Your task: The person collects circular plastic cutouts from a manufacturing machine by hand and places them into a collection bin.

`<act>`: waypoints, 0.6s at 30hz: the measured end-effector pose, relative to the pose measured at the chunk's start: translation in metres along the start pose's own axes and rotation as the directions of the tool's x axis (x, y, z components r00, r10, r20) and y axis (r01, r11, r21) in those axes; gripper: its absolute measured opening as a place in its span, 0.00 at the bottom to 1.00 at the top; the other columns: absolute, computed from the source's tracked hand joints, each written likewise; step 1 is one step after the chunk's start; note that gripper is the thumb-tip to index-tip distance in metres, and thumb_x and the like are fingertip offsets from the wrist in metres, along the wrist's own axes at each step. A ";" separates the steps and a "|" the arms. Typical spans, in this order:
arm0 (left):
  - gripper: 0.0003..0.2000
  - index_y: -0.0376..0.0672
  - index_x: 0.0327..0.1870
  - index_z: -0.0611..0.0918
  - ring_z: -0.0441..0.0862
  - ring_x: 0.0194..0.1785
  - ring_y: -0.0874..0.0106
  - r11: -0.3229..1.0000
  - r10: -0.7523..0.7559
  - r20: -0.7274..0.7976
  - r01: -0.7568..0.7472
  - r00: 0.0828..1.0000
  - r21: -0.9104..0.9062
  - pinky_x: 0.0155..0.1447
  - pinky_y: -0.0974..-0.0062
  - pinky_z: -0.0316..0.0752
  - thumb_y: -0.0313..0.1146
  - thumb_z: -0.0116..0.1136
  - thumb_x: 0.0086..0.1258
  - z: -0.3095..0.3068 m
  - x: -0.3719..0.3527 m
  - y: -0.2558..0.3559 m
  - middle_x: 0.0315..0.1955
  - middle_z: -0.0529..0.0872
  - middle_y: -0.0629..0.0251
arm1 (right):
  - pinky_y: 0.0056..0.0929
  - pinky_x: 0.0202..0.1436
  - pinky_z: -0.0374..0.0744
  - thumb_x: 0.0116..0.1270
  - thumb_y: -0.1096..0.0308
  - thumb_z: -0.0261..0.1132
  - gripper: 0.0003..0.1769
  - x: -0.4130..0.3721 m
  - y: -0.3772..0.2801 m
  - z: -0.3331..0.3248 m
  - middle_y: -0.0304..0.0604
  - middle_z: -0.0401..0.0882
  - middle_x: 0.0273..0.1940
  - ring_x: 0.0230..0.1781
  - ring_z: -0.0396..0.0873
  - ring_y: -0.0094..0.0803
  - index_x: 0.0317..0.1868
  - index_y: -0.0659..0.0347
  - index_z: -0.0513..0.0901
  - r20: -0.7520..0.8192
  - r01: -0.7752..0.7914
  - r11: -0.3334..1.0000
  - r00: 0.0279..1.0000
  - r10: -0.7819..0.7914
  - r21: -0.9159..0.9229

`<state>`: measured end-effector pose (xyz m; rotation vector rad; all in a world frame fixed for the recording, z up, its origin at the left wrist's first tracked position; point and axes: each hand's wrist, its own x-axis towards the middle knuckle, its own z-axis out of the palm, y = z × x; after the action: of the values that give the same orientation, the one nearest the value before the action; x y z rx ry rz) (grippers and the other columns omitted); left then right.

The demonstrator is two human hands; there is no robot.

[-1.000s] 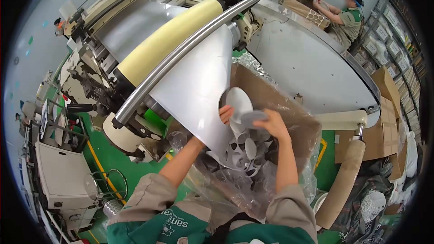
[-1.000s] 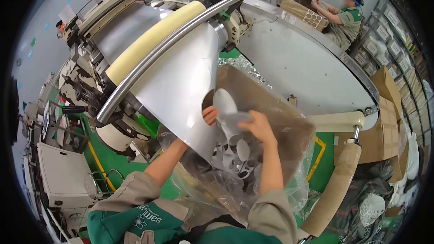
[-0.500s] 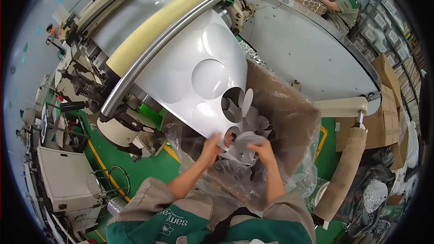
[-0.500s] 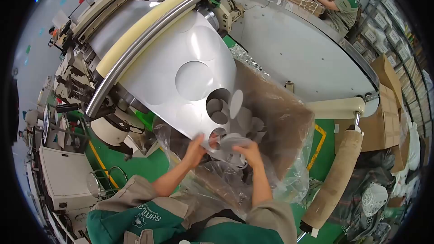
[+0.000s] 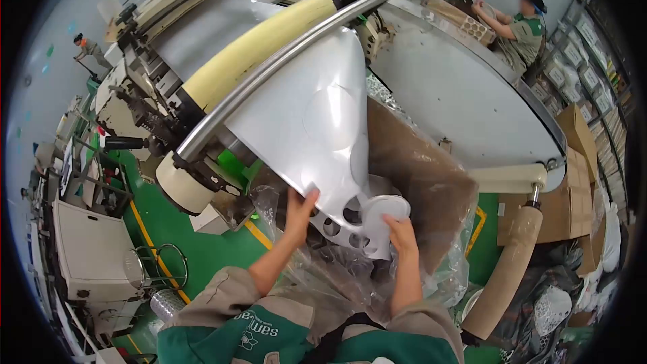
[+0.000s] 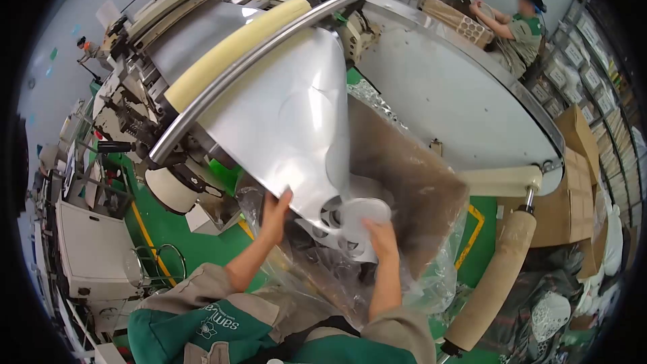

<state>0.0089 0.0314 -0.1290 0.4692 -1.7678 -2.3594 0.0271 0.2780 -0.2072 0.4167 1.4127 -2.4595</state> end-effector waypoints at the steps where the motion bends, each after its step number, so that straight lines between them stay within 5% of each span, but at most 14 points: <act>1: 0.26 0.34 0.57 0.64 0.70 0.55 0.71 0.999 0.018 0.038 -0.017 0.999 -0.033 0.60 0.75 0.62 0.36 0.60 0.62 -0.004 0.015 0.012 0.50 0.72 0.58 | 0.34 0.55 0.73 0.56 0.78 0.64 0.24 -0.004 0.006 -0.005 0.46 0.76 0.49 0.48 0.75 0.32 0.55 0.67 0.71 -0.070 0.084 0.984 0.995 -0.074 0.154; 3: 0.18 0.34 0.47 0.74 0.75 0.43 0.76 0.997 -0.015 0.017 0.016 1.000 -0.071 0.48 0.79 0.68 0.36 0.60 0.61 -0.008 0.033 0.017 0.39 0.78 0.65 | 0.38 0.59 0.69 0.60 0.75 0.62 0.25 0.002 0.010 -0.005 0.45 0.72 0.53 0.54 0.71 0.36 0.58 0.67 0.67 -0.170 0.248 0.920 0.964 -0.205 0.302; 6: 0.12 0.37 0.39 0.79 0.75 0.33 0.82 0.996 -0.066 0.067 0.070 0.996 -0.049 0.37 0.83 0.69 0.37 0.60 0.62 -0.017 0.036 0.004 0.30 0.80 0.70 | 0.40 0.60 0.68 0.63 0.72 0.59 0.23 0.031 -0.023 0.022 0.44 0.71 0.54 0.55 0.69 0.36 0.58 0.66 0.66 -0.318 0.265 0.706 0.946 -0.059 0.657; 7: 0.11 0.37 0.37 0.80 0.74 0.31 0.83 0.997 -0.061 0.061 0.063 0.996 -0.037 0.34 0.84 0.68 0.37 0.60 0.62 -0.017 0.034 0.002 0.28 0.80 0.72 | 0.41 0.60 0.67 0.66 0.69 0.58 0.23 0.031 -0.038 0.041 0.43 0.70 0.54 0.55 0.69 0.36 0.60 0.63 0.65 -0.282 0.267 0.739 0.953 -0.109 0.618; 8: 0.12 0.36 0.40 0.79 0.75 0.33 0.83 0.995 -0.091 0.087 0.094 0.992 -0.035 0.35 0.85 0.69 0.36 0.59 0.63 -0.018 0.029 0.002 0.32 0.81 0.70 | 0.41 0.61 0.66 0.67 0.67 0.56 0.22 0.034 -0.042 0.055 0.42 0.69 0.55 0.56 0.68 0.35 0.60 0.62 0.66 -0.244 0.370 0.806 0.927 -0.286 0.462; 10: 0.11 0.36 0.42 0.79 0.76 0.34 0.82 0.986 -0.106 0.128 0.121 0.986 -0.117 0.37 0.84 0.71 0.34 0.59 0.64 -0.014 0.019 0.015 0.34 0.81 0.68 | 0.39 0.61 0.66 0.66 0.65 0.58 0.23 0.041 -0.046 0.059 0.41 0.69 0.55 0.56 0.68 0.34 0.59 0.61 0.66 -0.239 0.369 0.754 0.929 -0.283 0.543; 14: 0.12 0.37 0.43 0.78 0.76 0.34 0.81 0.984 -0.078 0.118 0.096 0.990 -0.148 0.37 0.84 0.71 0.34 0.59 0.64 -0.017 0.020 0.016 0.34 0.81 0.69 | 0.36 0.58 0.70 0.63 0.59 0.61 0.19 0.040 -0.062 0.008 0.42 0.76 0.51 0.52 0.73 0.33 0.51 0.59 0.75 -0.386 0.460 0.447 0.888 -0.252 0.767; 16: 0.11 0.38 0.42 0.79 0.75 0.33 0.84 0.980 -0.076 0.132 0.099 0.988 -0.173 0.35 0.85 0.69 0.34 0.59 0.64 -0.016 0.020 0.013 0.33 0.81 0.71 | 0.35 0.58 0.69 0.62 0.60 0.63 0.21 0.008 -0.067 0.029 0.42 0.76 0.51 0.53 0.72 0.33 0.53 0.59 0.74 -0.205 0.366 0.691 0.929 -0.306 0.623; 18: 0.09 0.39 0.39 0.80 0.70 0.29 0.87 0.982 -0.171 0.182 0.182 0.968 -0.043 0.31 0.87 0.64 0.34 0.60 0.63 -0.016 0.014 -0.004 0.29 0.79 0.75 | 0.31 0.55 0.70 0.61 0.66 0.62 0.16 0.006 -0.048 0.058 0.42 0.77 0.49 0.52 0.72 0.31 0.48 0.63 0.76 0.063 0.287 0.931 0.950 -0.307 0.225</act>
<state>0.0012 0.0132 -0.1391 0.4365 -1.7904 -2.6443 -0.0029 0.2504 -0.1439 0.1275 1.2549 -2.8466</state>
